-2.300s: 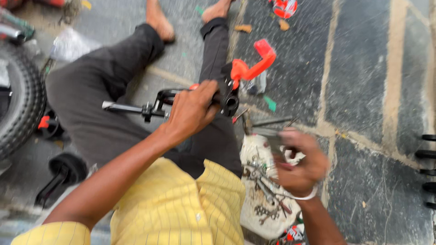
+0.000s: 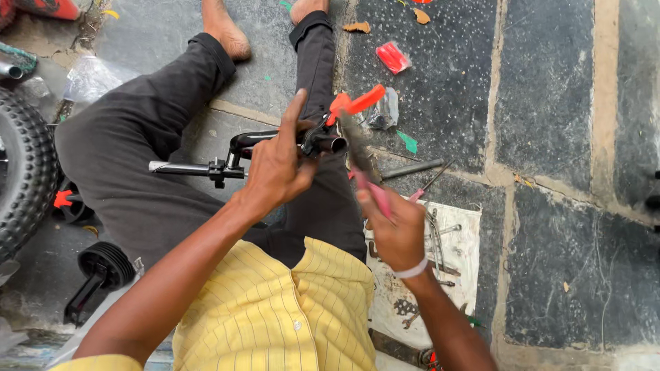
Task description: The person assembles a bicycle handlebar by attaching brake levers and handlebar grips. They use a screwdriver to tighten the brake levers and apply adhesive from a tube to secure the grips onto the handlebar ends.
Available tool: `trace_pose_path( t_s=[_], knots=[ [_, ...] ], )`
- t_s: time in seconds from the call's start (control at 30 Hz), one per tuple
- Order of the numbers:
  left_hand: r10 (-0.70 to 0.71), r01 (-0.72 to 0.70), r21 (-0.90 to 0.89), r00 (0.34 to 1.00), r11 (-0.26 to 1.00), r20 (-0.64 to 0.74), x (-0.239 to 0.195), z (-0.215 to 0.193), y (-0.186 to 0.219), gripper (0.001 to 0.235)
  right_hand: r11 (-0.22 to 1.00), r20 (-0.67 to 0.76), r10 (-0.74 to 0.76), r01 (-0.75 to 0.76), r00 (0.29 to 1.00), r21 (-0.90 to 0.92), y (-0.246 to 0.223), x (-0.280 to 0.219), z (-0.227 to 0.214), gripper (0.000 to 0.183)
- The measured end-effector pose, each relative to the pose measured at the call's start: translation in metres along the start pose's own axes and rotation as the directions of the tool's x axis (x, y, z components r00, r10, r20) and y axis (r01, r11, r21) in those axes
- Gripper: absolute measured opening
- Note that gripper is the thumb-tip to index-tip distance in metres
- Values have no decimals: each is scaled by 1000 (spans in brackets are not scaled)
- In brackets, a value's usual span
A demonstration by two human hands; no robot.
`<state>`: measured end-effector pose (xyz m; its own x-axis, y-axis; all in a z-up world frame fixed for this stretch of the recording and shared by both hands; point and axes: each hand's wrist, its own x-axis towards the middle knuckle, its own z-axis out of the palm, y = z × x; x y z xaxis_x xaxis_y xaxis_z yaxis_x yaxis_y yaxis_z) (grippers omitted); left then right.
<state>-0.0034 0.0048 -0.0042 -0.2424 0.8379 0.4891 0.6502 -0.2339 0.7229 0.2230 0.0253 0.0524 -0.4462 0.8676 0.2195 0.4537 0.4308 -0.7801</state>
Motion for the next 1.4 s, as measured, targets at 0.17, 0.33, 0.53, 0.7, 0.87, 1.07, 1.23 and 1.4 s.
trace_pose_path(
  t_s=[0.17,0.33,0.53,0.7,0.87,1.07,1.23,1.4],
  knots=[
    [11,-11,-22,1000,1000,12,-13,-1,-8,107,898,-277,-208,295,938,327,-13,-10,1,24],
    [20,-21,-31,999,999,-50,1,-13,-1,99,963,51,215,-203,975,-175,45,-18,9,25],
    [-50,54,26,991,998,-124,6,-32,-1,43,873,-312,404,-465,860,-150,237,-112,22,34],
    [126,-101,78,878,992,-462,35,-89,-13,30,518,-175,663,-615,728,-595,303,-149,17,50],
    [-111,-186,-308,667,933,-737,57,-139,2,26,933,-413,218,-313,884,-177,199,-76,12,32],
    [-351,-242,-577,593,780,-724,62,-159,68,28,928,1,-357,354,934,118,15,18,97,41],
    [-632,-216,-841,575,496,-520,57,-145,73,31,612,74,-37,-36,997,790,-4,77,151,46],
    [-614,-129,-929,717,348,-330,33,-129,45,38,335,204,227,-273,952,902,52,62,165,32]
  ],
)
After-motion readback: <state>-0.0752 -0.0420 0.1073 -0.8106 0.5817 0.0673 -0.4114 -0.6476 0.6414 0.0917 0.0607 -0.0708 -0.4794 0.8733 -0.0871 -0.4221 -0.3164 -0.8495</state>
